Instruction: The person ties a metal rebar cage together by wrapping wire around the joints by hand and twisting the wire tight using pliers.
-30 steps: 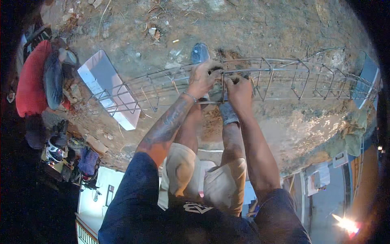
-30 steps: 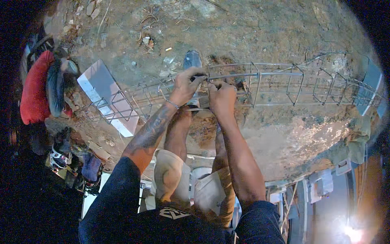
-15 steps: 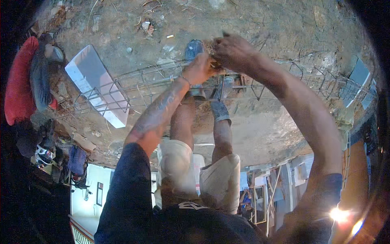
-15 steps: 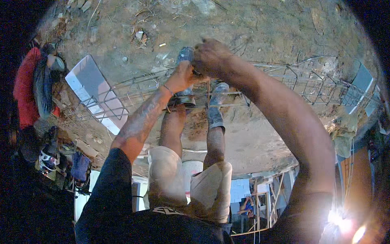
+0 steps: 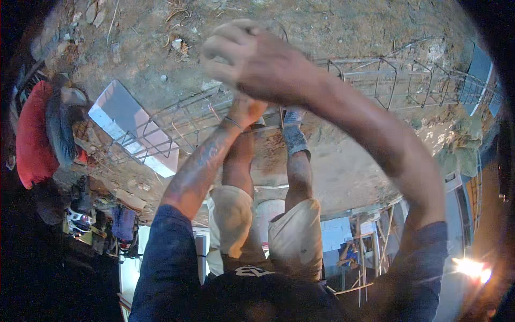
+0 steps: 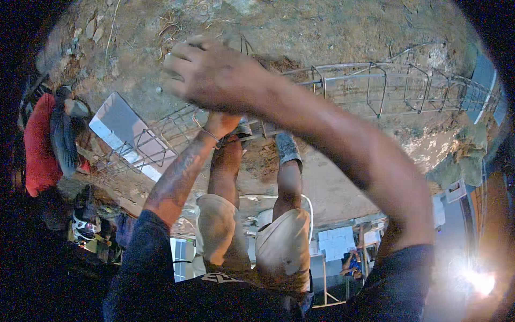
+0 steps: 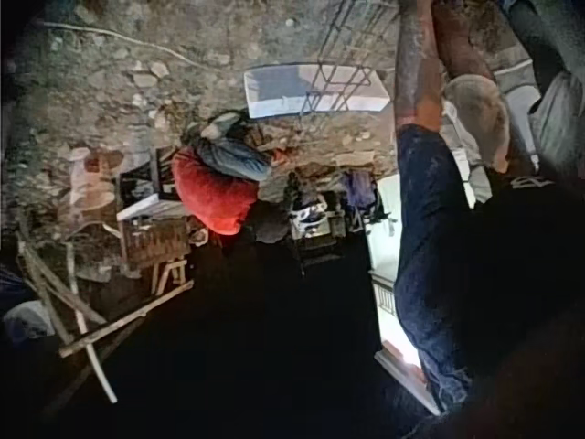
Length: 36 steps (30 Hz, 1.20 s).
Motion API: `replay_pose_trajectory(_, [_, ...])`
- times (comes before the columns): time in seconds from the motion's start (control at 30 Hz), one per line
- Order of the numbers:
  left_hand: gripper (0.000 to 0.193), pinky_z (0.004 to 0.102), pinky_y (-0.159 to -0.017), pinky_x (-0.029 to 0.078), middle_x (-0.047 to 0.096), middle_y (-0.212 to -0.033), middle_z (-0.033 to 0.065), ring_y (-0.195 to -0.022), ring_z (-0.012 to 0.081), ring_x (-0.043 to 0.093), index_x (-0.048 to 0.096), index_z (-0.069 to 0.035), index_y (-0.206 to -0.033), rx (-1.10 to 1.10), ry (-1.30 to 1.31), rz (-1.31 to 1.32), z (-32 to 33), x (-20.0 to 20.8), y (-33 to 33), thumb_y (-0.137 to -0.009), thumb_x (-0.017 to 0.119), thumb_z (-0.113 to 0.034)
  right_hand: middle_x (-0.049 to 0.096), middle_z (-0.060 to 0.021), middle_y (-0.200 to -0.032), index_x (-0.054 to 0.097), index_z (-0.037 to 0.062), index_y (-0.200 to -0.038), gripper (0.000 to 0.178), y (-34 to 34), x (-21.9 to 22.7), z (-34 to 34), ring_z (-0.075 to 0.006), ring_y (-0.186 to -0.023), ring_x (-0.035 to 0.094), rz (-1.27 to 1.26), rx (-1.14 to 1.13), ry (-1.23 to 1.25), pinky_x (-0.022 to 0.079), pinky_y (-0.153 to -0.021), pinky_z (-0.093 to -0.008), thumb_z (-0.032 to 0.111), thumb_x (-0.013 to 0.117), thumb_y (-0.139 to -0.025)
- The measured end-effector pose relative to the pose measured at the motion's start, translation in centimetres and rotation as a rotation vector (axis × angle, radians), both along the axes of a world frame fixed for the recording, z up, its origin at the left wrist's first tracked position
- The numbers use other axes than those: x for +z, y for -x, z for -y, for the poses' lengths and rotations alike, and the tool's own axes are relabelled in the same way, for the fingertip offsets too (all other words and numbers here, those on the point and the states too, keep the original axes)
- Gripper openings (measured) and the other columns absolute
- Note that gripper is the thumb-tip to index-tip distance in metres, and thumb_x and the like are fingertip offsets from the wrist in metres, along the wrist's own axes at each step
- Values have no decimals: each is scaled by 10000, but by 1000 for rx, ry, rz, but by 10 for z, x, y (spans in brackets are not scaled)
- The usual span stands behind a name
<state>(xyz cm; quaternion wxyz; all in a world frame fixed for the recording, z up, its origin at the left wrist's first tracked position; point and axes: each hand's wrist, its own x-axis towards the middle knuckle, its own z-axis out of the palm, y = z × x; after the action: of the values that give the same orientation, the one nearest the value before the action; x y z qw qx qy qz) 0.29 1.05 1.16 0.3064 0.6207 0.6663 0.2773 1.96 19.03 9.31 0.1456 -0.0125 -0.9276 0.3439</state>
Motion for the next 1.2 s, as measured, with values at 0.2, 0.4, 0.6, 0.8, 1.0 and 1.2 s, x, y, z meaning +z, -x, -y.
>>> replay_pose_trajectory(0.2, [129,463,-700,409,552,-795,210,-778,390,532,558,0,-801,725,379,-61,-24,32,-50,-769,636,-97,570,-90,-970,588,37,-945,99,-210,78,70,-219,-876,537,63,-1059,391,424,-833,-360,104,587,-871])
replay_pose_trajectory(0.4, [187,432,-736,436,616,-864,197,-818,339,590,605,25,-852,996,405,-205,-27,9,-87,-791,645,-148,580,-187,-949,579,1,-1011,231,-395,-145,186,-315,-935,562,984,-1099,285,448,-812,-380,150,595,-835])
replay_pose_trajectory(0.6, [273,346,-727,486,666,-857,169,-809,259,649,630,9,-937,638,496,53,-23,40,-43,-770,728,-183,540,-223,-1123,487,13,-1221,441,-421,-300,195,-391,-1020,535,1305,-829,228,441,-853,-463,227,572,-845])
replay_pose_trajectory(0.8, [393,303,-859,459,650,-1008,100,-940,177,601,599,5,-1075,462,615,27,-2,40,-25,-765,751,-180,567,-179,-1192,503,79,-1268,518,-411,-331,202,-382,-1068,544,1042,-1031,155,446,-880,-443,287,626,-810])
replay_pose_trajectory(1.0, [367,327,-863,455,655,-1008,131,-954,215,611,617,-9,-1058,455,493,-4,5,34,-34,-761,745,-182,547,-201,-1202,439,31,-1306,630,-426,-318,221,-383,-1044,552,1279,-838,362,432,-890,-465,334,655,-798])
replay_pose_trajectory(1.2, [350,391,-820,460,618,-1008,158,-930,334,588,605,-21,-1003,408,419,88,-7,26,-42,-742,741,-210,617,-244,-1019,497,-73,-1164,598,-527,-181,253,-347,-919,602,1234,-1105,873,474,-798,-445,347,686,-783])
